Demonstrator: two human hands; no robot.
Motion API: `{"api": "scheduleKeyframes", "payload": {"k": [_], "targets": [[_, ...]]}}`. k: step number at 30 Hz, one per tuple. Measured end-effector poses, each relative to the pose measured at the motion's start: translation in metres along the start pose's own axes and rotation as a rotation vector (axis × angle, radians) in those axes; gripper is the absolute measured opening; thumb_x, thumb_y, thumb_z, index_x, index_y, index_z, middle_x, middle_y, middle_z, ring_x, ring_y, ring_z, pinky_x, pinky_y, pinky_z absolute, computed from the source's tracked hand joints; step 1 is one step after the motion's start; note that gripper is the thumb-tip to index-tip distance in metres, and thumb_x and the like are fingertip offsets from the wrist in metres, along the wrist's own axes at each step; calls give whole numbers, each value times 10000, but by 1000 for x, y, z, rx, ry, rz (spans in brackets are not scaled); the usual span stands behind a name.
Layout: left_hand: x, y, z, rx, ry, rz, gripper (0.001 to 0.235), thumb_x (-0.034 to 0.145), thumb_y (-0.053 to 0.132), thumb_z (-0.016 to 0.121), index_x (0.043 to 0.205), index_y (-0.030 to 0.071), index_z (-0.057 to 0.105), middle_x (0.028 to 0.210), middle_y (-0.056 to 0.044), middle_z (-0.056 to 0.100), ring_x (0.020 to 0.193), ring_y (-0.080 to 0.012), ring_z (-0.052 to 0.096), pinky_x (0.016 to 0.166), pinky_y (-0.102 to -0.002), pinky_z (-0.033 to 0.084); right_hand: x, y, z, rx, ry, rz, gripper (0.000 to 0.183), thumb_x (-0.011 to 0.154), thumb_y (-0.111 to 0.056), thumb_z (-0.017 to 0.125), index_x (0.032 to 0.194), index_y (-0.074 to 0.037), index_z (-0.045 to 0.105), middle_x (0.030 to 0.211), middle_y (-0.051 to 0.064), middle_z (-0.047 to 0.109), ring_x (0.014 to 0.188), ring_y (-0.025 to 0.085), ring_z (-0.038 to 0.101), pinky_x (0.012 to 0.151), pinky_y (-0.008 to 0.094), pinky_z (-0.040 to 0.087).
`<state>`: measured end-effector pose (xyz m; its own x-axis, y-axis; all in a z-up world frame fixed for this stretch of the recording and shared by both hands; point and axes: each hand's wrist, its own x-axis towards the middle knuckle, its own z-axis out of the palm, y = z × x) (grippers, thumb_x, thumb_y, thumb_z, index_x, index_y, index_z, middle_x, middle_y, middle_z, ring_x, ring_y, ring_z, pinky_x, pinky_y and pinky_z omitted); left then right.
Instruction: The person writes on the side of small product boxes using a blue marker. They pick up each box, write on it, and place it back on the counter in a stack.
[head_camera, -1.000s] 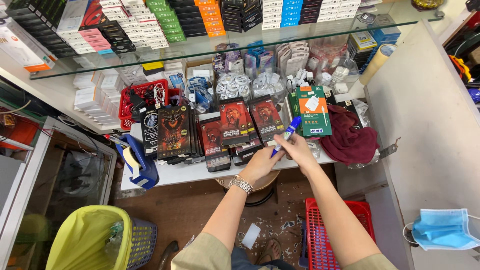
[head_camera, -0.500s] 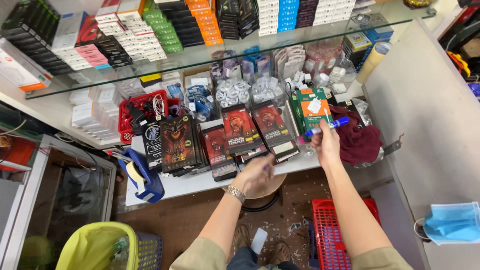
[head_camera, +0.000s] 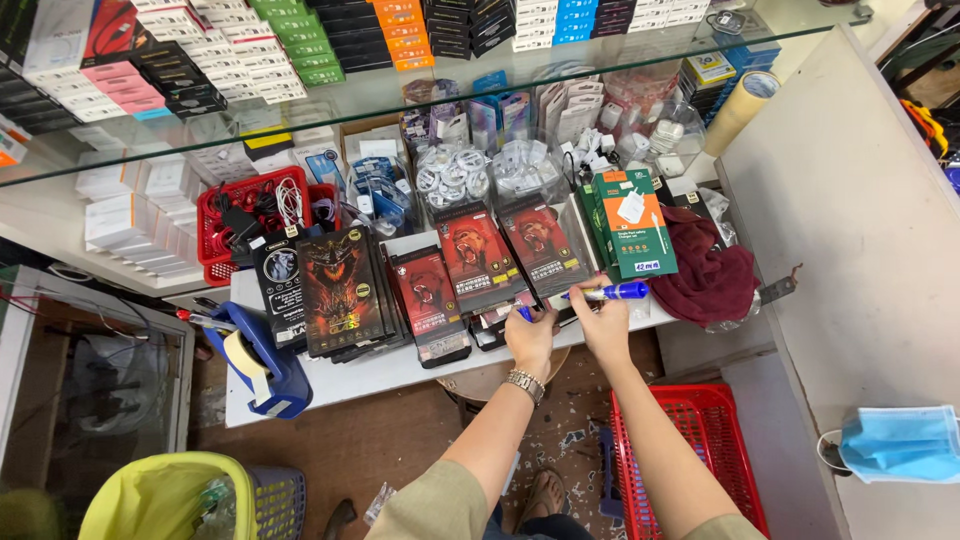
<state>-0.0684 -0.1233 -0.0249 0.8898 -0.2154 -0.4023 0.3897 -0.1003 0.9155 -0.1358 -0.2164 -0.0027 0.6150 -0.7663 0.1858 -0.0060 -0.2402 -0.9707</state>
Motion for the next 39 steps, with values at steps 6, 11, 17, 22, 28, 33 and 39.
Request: {"api": "scheduleKeyframes", "payload": {"k": [6, 11, 17, 22, 28, 33, 39], "targets": [[-2, 10, -2, -78, 2, -37, 208, 797, 39, 825, 877, -69, 666, 798, -94, 728, 638, -147, 707, 553, -316, 637, -2, -6, 2, -141, 9, -84, 176, 923, -174, 749, 968, -18, 683, 850, 60, 744, 776, 89, 642, 705, 271, 510], [-2, 15, -3, -154, -29, -45, 177, 799, -9, 799, 927, -67, 691, 841, -105, 740, 667, -152, 721, 567, -316, 657, -2, -22, 4, -176, -7, -7, 182, 904, -184, 756, 960, -20, 702, 833, 70, 756, 743, 110, 669, 676, 289, 525], [-2, 20, -6, -136, -46, -52, 178, 797, -16, 794, 940, -57, 696, 858, -105, 753, 698, -166, 745, 590, -308, 662, -4, -32, 7, -249, 6, -90, 197, 885, -184, 775, 951, -13, 702, 818, 98, 742, 727, 152, 680, 682, 306, 527], [0, 22, -7, -73, -40, -88, 192, 798, -1, 814, 930, -68, 692, 867, -112, 756, 701, -178, 746, 604, -311, 654, -2, -31, 7, -272, -12, -18, 203, 872, -193, 776, 949, -21, 702, 795, 90, 746, 700, 157, 683, 659, 317, 522], [5, 16, -6, -147, -51, -80, 198, 787, -30, 808, 892, -76, 647, 867, -111, 722, 705, -176, 732, 599, -322, 670, -1, -22, 4, -255, 13, -19, 198, 889, -191, 762, 949, -19, 686, 784, 101, 735, 690, 162, 666, 646, 324, 514], [9, 11, -5, -158, -47, -86, 214, 779, -46, 808, 852, -67, 608, 861, -111, 695, 700, -181, 719, 590, -332, 673, 2, -17, 1, -251, 23, -45, 195, 899, -199, 761, 948, -28, 681, 786, 87, 731, 699, 154, 665, 648, 317, 512], [10, 10, -4, -178, -54, -93, 213, 776, -55, 803, 840, -55, 599, 855, -108, 688, 699, -182, 717, 589, -330, 674, 3, -19, 2, -287, 0, 4, 201, 883, -195, 767, 932, -23, 677, 760, 85, 715, 652, 160, 642, 615, 319, 502]]}}
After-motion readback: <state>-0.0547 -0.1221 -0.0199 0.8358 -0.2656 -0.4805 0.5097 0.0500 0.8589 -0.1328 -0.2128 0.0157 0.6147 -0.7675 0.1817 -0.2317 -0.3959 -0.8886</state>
